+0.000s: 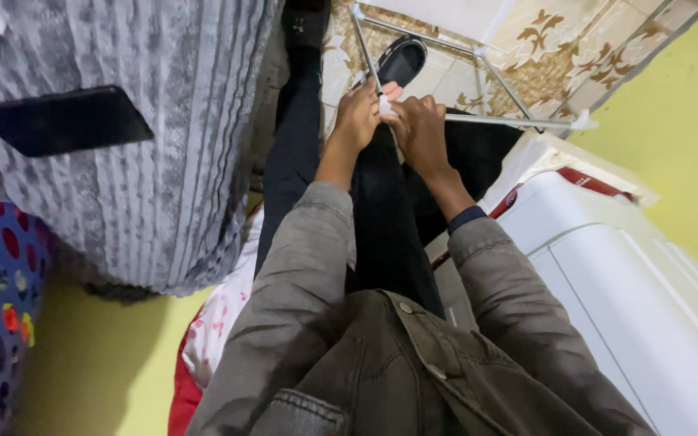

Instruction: The person attaches plastic connectors onto metal rods, connects the assembled rods into the frame, and places a fabric sheet over the shelf frame by hand.

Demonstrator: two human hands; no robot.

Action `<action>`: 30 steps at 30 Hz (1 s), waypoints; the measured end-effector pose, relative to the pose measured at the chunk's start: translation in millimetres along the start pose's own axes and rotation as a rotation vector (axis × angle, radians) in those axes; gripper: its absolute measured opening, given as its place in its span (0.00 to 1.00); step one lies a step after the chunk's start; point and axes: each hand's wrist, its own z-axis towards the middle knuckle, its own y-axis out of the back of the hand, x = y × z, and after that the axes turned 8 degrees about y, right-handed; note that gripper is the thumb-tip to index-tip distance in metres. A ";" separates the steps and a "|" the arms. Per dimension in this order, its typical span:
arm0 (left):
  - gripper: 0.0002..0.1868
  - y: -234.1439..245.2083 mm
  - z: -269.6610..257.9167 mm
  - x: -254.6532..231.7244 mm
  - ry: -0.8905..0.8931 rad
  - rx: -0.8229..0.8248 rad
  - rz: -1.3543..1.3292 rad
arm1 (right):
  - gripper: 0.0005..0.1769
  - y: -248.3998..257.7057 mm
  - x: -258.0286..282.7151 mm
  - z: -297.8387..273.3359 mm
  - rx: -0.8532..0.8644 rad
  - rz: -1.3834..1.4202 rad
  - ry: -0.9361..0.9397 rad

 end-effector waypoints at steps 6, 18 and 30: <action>0.21 5.2 0.7 -7.1 0.064 -0.104 0.020 | 0.11 -8.0 -6.2 2.6 0.012 0.012 -0.026; 0.18 32.7 9.3 -11.9 0.100 -0.046 0.015 | 0.09 -19.7 -3.4 -1.1 -0.082 0.047 -0.060; 0.22 16.8 15.5 -33.1 0.252 -0.129 0.018 | 0.07 -24.6 0.5 0.5 -0.089 0.041 -0.150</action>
